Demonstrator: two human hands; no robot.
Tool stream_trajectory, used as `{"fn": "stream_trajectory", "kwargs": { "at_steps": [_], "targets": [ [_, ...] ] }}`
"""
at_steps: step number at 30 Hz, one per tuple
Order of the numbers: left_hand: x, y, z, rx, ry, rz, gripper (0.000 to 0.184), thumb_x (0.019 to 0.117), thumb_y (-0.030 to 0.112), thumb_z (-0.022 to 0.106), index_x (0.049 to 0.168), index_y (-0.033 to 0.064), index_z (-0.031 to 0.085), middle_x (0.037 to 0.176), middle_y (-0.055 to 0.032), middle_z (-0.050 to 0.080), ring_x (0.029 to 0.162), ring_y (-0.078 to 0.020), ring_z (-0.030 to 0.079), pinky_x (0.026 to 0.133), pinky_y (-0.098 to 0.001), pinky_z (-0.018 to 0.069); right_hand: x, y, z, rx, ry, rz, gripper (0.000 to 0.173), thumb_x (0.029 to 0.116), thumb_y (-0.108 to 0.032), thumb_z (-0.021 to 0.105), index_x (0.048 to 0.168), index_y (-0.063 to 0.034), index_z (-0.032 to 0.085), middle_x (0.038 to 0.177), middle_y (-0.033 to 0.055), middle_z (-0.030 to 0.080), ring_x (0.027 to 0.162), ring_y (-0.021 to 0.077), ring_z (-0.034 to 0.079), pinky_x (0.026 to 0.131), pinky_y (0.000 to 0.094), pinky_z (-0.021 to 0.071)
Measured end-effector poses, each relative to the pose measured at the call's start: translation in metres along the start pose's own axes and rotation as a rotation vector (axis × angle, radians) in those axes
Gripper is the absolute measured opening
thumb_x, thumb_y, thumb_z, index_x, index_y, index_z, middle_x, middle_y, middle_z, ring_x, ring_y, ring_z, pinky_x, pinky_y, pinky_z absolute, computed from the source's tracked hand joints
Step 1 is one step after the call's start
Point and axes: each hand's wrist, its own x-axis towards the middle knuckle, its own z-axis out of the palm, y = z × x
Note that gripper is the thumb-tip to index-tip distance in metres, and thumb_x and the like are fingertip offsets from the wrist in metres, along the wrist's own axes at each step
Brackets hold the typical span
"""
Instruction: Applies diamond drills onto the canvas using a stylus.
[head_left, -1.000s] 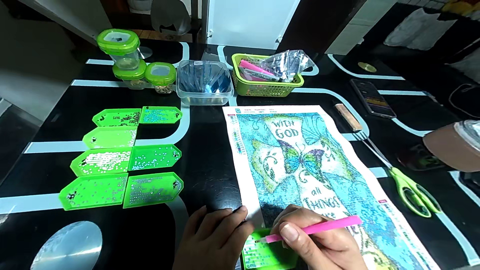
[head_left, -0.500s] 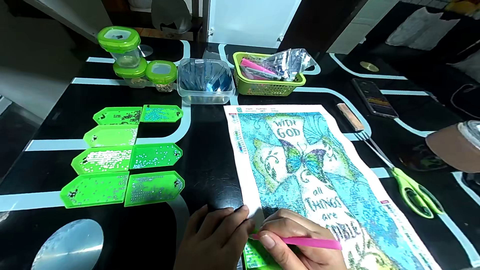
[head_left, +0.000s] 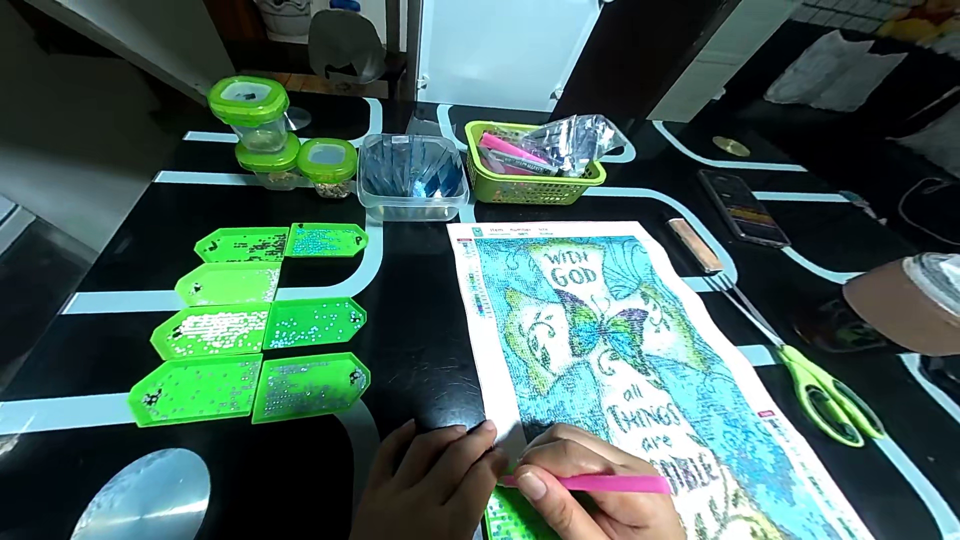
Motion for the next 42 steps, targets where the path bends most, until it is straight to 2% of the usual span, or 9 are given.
{"fn": "stream_trajectory", "kwargs": {
  "at_steps": [10,14,19,21,28,32,37,42],
  "targets": [
    [0.000,-0.001,0.001,0.000,0.004,0.007,0.043,0.0900,0.044,0.072,0.123,0.0165,0.073,0.139,-0.0002,0.067,0.126,-0.0211,0.061,0.109,-0.0486,0.0371,0.000,0.001,0.000,0.017,0.003,0.000,0.021,0.1052,-0.021,0.061,0.096,-0.0044,0.069,0.085,0.0062,0.068,0.084,0.0080,0.066,0.078,0.0203,0.0539],
    [0.000,-0.001,0.001,-0.007,-0.003,-0.003,0.042,0.0898,0.044,0.073,0.122,0.0173,0.073,0.139,0.0005,0.067,0.127,-0.0206,0.061,0.110,-0.0489,0.0370,-0.001,-0.001,-0.005,0.157,0.024,0.039,0.019,0.1059,-0.018,0.059,0.098,-0.0029,0.068,0.088,0.0048,0.069,0.086,0.0037,0.066,0.077,0.0177,0.0541],
    [0.000,0.000,-0.002,-0.024,-0.042,-0.015,0.045,0.0900,0.043,0.073,0.126,0.0166,0.072,0.140,-0.0007,0.066,0.127,-0.0222,0.061,0.110,-0.0505,0.0365,0.007,-0.005,-0.027,0.359,0.108,0.218,0.020,0.1081,-0.024,0.054,0.101,-0.0147,0.071,0.088,-0.0070,0.071,0.076,-0.0030,0.065,0.066,0.0143,0.0545],
    [0.000,0.000,-0.003,-0.024,-0.056,-0.017,0.045,0.0902,0.043,0.073,0.126,0.0163,0.072,0.141,-0.0011,0.066,0.128,-0.0226,0.061,0.110,-0.0510,0.0365,0.010,-0.001,-0.030,0.382,0.158,0.227,0.021,0.1079,-0.024,0.055,0.099,-0.0150,0.072,0.086,-0.0073,0.071,0.073,-0.0029,0.064,0.064,0.0137,0.0537],
    [0.000,0.000,-0.005,-0.031,-0.088,-0.013,0.048,0.0906,0.044,0.072,0.128,0.0148,0.071,0.141,-0.0034,0.065,0.128,-0.0251,0.060,0.110,-0.0529,0.0356,0.010,0.010,-0.042,0.287,0.226,0.206,0.023,0.1079,-0.025,0.054,0.098,-0.0152,0.073,0.086,-0.0079,0.071,0.073,-0.0025,0.065,0.065,0.0133,0.0546],
    [0.001,0.000,-0.007,-0.028,-0.104,-0.003,0.049,0.0925,0.045,0.070,0.130,0.0141,0.070,0.142,-0.0051,0.064,0.128,-0.0268,0.060,0.110,-0.0545,0.0362,-0.004,0.002,-0.045,0.266,0.166,0.252,0.022,0.1086,-0.025,0.053,0.098,-0.0149,0.070,0.086,-0.0084,0.071,0.074,-0.0031,0.066,0.065,0.0139,0.0551],
    [0.001,0.000,-0.007,-0.017,-0.094,-0.003,0.049,0.0929,0.044,0.070,0.133,0.0155,0.068,0.142,-0.0040,0.065,0.128,-0.0264,0.060,0.109,-0.0545,0.0357,-0.015,0.006,-0.037,0.079,0.104,0.138,0.025,0.1101,-0.025,0.050,0.096,-0.0075,0.061,0.080,-0.0015,0.064,0.072,-0.0030,0.061,0.065,0.0132,0.0515],
    [0.001,0.001,-0.008,-0.020,-0.112,-0.008,0.046,0.0916,0.045,0.072,0.130,0.0192,0.071,0.142,-0.0053,0.064,0.129,-0.0278,0.060,0.109,-0.0552,0.0363,-0.014,0.010,-0.033,0.038,0.137,0.091,0.025,0.1100,-0.026,0.050,0.097,-0.0081,0.062,0.081,-0.0012,0.062,0.073,-0.0027,0.061,0.066,0.0128,0.0508]
  ]
}}
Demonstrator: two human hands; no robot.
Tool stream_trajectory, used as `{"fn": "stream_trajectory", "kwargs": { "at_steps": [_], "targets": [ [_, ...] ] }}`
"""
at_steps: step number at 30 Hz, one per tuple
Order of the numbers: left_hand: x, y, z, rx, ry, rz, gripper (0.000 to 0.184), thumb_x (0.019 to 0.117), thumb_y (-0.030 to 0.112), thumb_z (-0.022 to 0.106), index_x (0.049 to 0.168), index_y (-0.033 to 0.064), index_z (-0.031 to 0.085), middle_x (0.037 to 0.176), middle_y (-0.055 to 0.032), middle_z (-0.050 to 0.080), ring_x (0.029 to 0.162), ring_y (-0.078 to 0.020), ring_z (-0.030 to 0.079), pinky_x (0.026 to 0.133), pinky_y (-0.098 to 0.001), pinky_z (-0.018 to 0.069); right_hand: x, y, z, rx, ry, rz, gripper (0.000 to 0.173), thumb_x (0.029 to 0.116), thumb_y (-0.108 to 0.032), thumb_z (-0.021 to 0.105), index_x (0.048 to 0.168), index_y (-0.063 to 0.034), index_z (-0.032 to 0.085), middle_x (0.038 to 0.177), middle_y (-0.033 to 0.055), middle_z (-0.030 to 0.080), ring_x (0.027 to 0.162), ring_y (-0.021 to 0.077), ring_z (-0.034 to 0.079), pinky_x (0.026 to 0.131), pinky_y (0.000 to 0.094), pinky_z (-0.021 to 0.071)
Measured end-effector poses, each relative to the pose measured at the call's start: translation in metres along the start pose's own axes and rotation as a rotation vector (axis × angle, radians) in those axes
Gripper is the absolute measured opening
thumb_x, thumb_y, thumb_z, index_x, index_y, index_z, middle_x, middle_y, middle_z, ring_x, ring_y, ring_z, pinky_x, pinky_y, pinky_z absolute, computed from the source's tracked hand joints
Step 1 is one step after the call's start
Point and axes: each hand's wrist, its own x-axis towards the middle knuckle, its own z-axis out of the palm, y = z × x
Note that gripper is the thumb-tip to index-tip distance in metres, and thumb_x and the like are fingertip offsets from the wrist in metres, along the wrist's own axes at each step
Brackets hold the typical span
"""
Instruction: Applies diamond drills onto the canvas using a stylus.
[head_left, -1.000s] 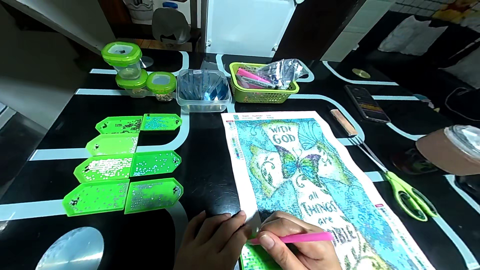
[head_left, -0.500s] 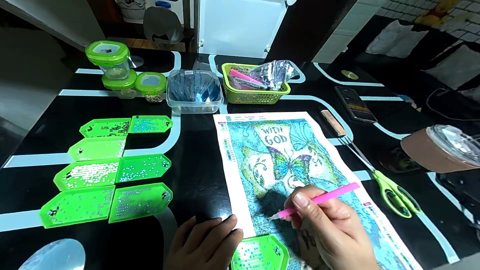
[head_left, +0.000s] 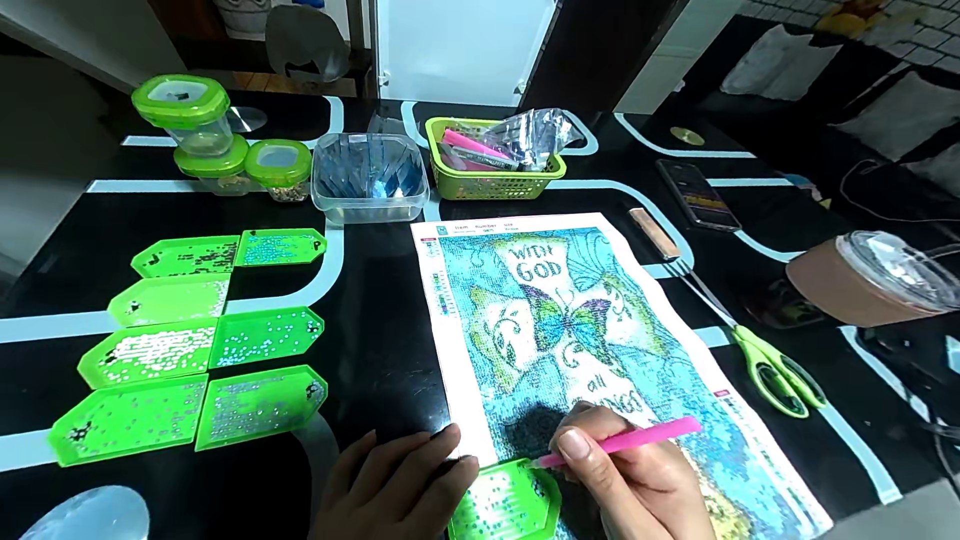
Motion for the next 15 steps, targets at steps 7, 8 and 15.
{"fn": "stream_trajectory", "kwargs": {
  "at_steps": [7,8,15],
  "targets": [
    [-0.0005,-0.0005,0.0008,0.015,0.003,0.003,0.046,0.0916,0.045,0.071,0.130,0.0205,0.071,0.143,-0.0044,0.063,0.129,-0.0267,0.059,0.110,-0.0541,0.0356,-0.0011,0.0023,0.0015,-0.033,-0.014,-0.015,0.025,0.1095,-0.026,0.051,0.096,-0.0071,0.061,0.080,0.0006,0.061,0.072,-0.0010,0.059,0.066,0.0138,0.0495],
    [-0.0006,-0.0007,0.0011,0.014,0.006,0.004,0.046,0.0915,0.045,0.071,0.130,0.0205,0.071,0.143,-0.0044,0.064,0.129,-0.0266,0.059,0.110,-0.0540,0.0355,-0.0010,0.0023,0.0018,-0.034,-0.015,-0.016,0.025,0.1095,-0.025,0.052,0.096,-0.0069,0.061,0.080,0.0008,0.061,0.072,-0.0010,0.059,0.066,0.0139,0.0493],
    [-0.0001,-0.0011,0.0011,0.006,0.008,0.005,0.045,0.0911,0.044,0.072,0.130,0.0206,0.071,0.143,-0.0040,0.064,0.129,-0.0256,0.059,0.110,-0.0534,0.0353,0.0006,0.0012,0.0008,-0.026,-0.014,-0.018,0.025,0.1100,-0.026,0.050,0.096,-0.0080,0.061,0.081,-0.0002,0.061,0.073,-0.0012,0.060,0.067,0.0141,0.0503]
  ]
}}
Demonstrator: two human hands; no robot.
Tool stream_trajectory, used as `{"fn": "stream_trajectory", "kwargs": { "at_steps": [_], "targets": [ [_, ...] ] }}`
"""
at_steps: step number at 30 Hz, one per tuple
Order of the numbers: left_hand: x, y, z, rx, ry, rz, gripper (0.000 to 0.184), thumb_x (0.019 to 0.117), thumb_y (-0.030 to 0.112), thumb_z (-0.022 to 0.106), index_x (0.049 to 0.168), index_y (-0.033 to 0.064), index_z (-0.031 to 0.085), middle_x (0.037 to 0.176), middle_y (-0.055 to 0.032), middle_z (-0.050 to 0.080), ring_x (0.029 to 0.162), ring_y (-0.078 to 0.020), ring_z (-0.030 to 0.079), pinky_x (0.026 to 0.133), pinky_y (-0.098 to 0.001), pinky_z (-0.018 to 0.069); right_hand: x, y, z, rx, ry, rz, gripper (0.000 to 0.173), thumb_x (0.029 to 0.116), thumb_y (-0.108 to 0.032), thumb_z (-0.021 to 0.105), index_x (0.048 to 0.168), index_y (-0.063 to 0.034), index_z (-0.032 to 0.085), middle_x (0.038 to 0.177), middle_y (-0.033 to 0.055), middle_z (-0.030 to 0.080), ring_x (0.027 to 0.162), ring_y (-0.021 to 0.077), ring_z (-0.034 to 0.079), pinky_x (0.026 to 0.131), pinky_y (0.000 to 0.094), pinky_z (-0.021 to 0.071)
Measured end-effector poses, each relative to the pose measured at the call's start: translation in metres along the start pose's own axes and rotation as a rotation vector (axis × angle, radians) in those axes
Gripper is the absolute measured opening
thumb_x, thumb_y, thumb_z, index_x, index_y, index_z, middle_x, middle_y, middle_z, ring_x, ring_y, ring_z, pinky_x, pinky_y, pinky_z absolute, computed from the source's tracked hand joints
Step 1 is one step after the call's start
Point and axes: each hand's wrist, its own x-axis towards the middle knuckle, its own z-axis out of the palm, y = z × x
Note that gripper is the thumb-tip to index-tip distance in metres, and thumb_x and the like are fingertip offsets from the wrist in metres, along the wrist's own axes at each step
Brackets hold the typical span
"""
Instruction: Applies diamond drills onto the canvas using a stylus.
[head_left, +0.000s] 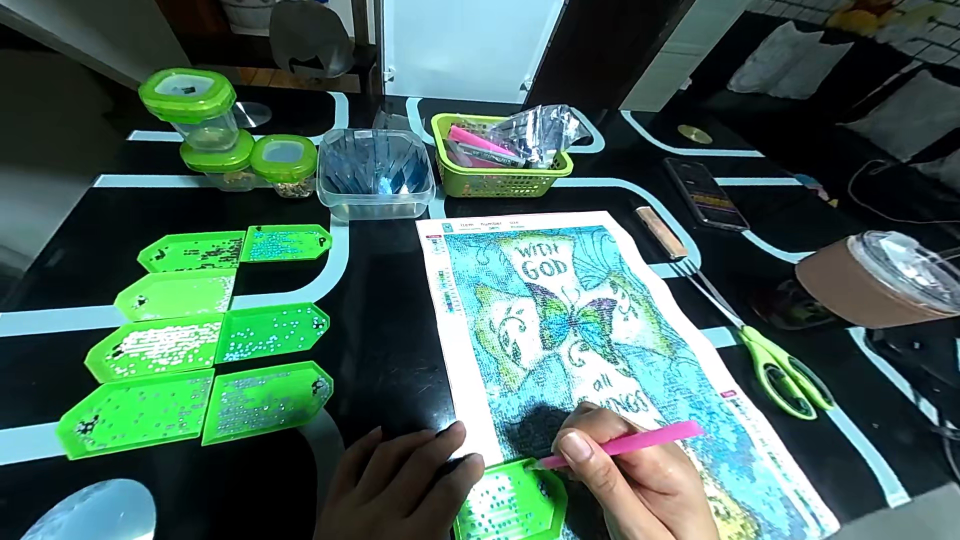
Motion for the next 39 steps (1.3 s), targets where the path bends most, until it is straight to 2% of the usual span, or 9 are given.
{"fn": "stream_trajectory", "kwargs": {
  "at_steps": [6,12,24,26,29,32,39],
  "targets": [
    [0.000,0.000,0.000,0.014,-0.003,-0.001,0.045,0.0914,0.045,0.071,0.129,0.0203,0.071,0.143,-0.0041,0.064,0.128,-0.0262,0.060,0.109,-0.0535,0.0362,0.010,-0.002,-0.002,0.227,0.069,0.145,0.024,0.1093,-0.025,0.052,0.096,-0.0133,0.067,0.081,-0.0076,0.067,0.071,-0.0041,0.062,0.063,0.0126,0.0524],
    [0.000,0.000,0.000,0.005,0.002,-0.004,0.044,0.0919,0.045,0.070,0.129,0.0204,0.072,0.142,-0.0038,0.064,0.128,-0.0259,0.060,0.109,-0.0530,0.0357,0.008,0.002,-0.001,-0.008,-0.036,-0.019,0.028,0.1102,-0.027,0.050,0.092,-0.0065,0.059,0.076,0.0010,0.058,0.068,-0.0012,0.058,0.063,0.0138,0.0484],
    [-0.001,0.000,0.001,0.003,0.007,-0.009,0.045,0.0915,0.045,0.071,0.129,0.0203,0.072,0.142,-0.0032,0.064,0.128,-0.0250,0.060,0.110,-0.0522,0.0354,0.007,0.003,0.001,-0.096,-0.056,-0.081,0.028,0.1097,-0.027,0.051,0.092,-0.0062,0.059,0.077,0.0032,0.057,0.070,0.0022,0.057,0.065,0.0151,0.0480],
    [0.000,0.000,0.001,0.000,0.007,-0.006,0.044,0.0915,0.044,0.071,0.128,0.0200,0.072,0.142,-0.0034,0.064,0.128,-0.0253,0.060,0.110,-0.0525,0.0351,0.008,0.004,0.000,-0.034,-0.038,-0.054,0.028,0.1100,-0.026,0.050,0.093,-0.0064,0.060,0.077,0.0019,0.059,0.070,0.0003,0.058,0.064,0.0144,0.0487],
    [0.000,0.000,0.000,-0.006,0.003,-0.004,0.044,0.0916,0.044,0.071,0.129,0.0201,0.072,0.143,-0.0034,0.064,0.129,-0.0252,0.059,0.110,-0.0522,0.0348,0.012,0.003,-0.001,0.144,0.017,0.069,0.026,0.1100,-0.027,0.050,0.094,-0.0115,0.064,0.078,-0.0059,0.064,0.070,-0.0045,0.061,0.063,0.0118,0.0513],
    [0.000,0.000,0.000,-0.007,0.000,-0.005,0.045,0.0912,0.045,0.071,0.129,0.0206,0.072,0.143,-0.0036,0.064,0.129,-0.0253,0.059,0.110,-0.0526,0.0350,0.020,0.000,0.003,0.254,0.057,0.201,0.025,0.1088,-0.026,0.052,0.091,-0.0146,0.067,0.078,-0.0088,0.067,0.068,-0.0038,0.062,0.061,0.0126,0.0526],
    [-0.001,-0.001,0.000,-0.006,-0.002,-0.002,0.045,0.0916,0.045,0.071,0.129,0.0215,0.071,0.143,-0.0032,0.064,0.129,-0.0250,0.059,0.110,-0.0521,0.0345,0.024,0.012,0.011,0.124,-0.013,0.064,0.028,0.1096,-0.023,0.051,0.090,-0.0075,0.064,0.075,-0.0044,0.063,0.068,-0.0034,0.060,0.061,0.0120,0.0494]
  ]
}}
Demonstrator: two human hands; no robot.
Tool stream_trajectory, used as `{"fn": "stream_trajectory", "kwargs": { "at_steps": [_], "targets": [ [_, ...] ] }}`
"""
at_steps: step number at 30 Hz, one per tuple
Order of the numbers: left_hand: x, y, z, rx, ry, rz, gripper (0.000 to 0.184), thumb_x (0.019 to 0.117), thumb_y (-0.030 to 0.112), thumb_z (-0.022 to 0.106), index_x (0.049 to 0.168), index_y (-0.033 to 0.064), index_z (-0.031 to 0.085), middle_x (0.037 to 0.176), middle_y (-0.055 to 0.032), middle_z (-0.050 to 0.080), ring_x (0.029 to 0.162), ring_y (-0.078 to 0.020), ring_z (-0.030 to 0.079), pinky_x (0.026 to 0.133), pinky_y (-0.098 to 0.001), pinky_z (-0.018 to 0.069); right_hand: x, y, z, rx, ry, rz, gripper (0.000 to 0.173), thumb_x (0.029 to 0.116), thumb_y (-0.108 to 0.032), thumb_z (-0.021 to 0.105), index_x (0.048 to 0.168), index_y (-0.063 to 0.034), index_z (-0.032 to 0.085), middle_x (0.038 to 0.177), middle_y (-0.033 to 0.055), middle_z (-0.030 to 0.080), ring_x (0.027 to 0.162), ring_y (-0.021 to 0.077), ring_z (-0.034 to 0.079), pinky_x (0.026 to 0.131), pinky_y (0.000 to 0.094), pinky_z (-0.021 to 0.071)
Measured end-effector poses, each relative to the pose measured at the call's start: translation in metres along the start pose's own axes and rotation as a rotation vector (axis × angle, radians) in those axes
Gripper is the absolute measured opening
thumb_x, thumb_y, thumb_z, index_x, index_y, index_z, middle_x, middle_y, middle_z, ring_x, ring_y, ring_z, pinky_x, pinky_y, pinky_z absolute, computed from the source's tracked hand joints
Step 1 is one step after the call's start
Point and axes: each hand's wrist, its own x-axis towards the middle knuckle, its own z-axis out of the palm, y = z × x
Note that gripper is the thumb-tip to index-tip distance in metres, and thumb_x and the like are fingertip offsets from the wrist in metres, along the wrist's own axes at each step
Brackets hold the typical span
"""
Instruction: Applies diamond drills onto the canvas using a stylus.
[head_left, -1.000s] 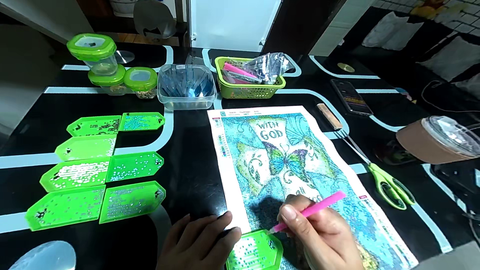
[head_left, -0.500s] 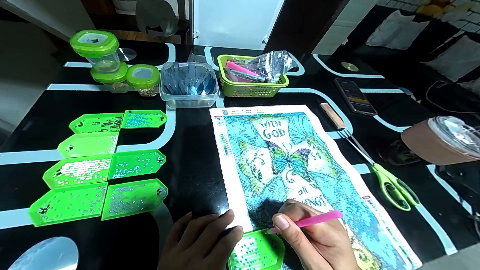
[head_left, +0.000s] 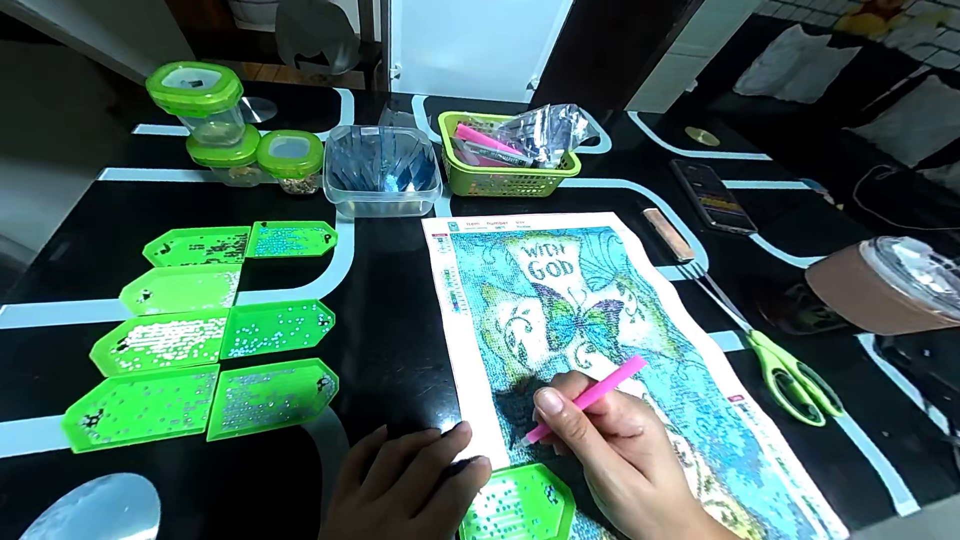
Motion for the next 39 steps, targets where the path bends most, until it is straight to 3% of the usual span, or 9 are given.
{"fn": "stream_trajectory", "kwargs": {
  "at_steps": [10,15,26,34,39],
  "targets": [
    [0.000,0.000,0.001,-0.009,0.003,-0.003,0.044,0.0916,0.045,0.071,0.129,0.0215,0.071,0.144,-0.0032,0.063,0.129,-0.0251,0.059,0.110,-0.0520,0.0345,-0.001,0.000,0.002,-0.091,-0.038,-0.060,0.029,0.1098,-0.024,0.051,0.090,-0.0053,0.062,0.073,-0.0016,0.059,0.065,-0.0029,0.056,0.059,0.0123,0.0462],
    [0.000,0.001,0.000,0.007,-0.002,-0.003,0.045,0.0910,0.045,0.071,0.129,0.0212,0.072,0.143,-0.0036,0.064,0.128,-0.0262,0.059,0.110,-0.0525,0.0350,-0.003,-0.003,0.003,-0.211,-0.052,-0.133,0.030,0.1103,-0.025,0.049,0.094,-0.0038,0.061,0.077,0.0031,0.061,0.069,0.0007,0.059,0.063,0.0142,0.0493],
    [0.000,0.001,0.000,0.001,0.008,-0.004,0.044,0.0913,0.045,0.071,0.129,0.0214,0.072,0.142,-0.0036,0.065,0.129,-0.0261,0.060,0.109,-0.0536,0.0358,-0.002,-0.003,0.003,-0.266,-0.063,-0.182,0.031,0.1107,-0.027,0.048,0.092,-0.0046,0.059,0.077,0.0041,0.059,0.069,0.0025,0.059,0.064,0.0150,0.0490],
    [0.000,0.001,0.000,0.010,0.002,-0.001,0.045,0.0912,0.046,0.071,0.129,0.0219,0.071,0.143,-0.0035,0.064,0.129,-0.0255,0.059,0.110,-0.0531,0.0351,-0.004,-0.004,0.001,-0.134,-0.005,-0.145,0.028,0.1106,-0.025,0.048,0.095,-0.0055,0.060,0.077,0.0011,0.059,0.070,-0.0011,0.058,0.064,0.0133,0.0485],
    [0.000,0.001,0.000,0.009,-0.005,-0.003,0.045,0.0916,0.046,0.070,0.129,0.0213,0.071,0.143,-0.0035,0.064,0.130,-0.0257,0.059,0.110,-0.0529,0.0346,-0.007,-0.016,-0.013,0.044,0.061,0.018,0.028,0.1104,-0.027,0.049,0.092,-0.0126,0.065,0.079,-0.0069,0.065,0.071,-0.0042,0.061,0.064,0.0124,0.0514]
  ]
}}
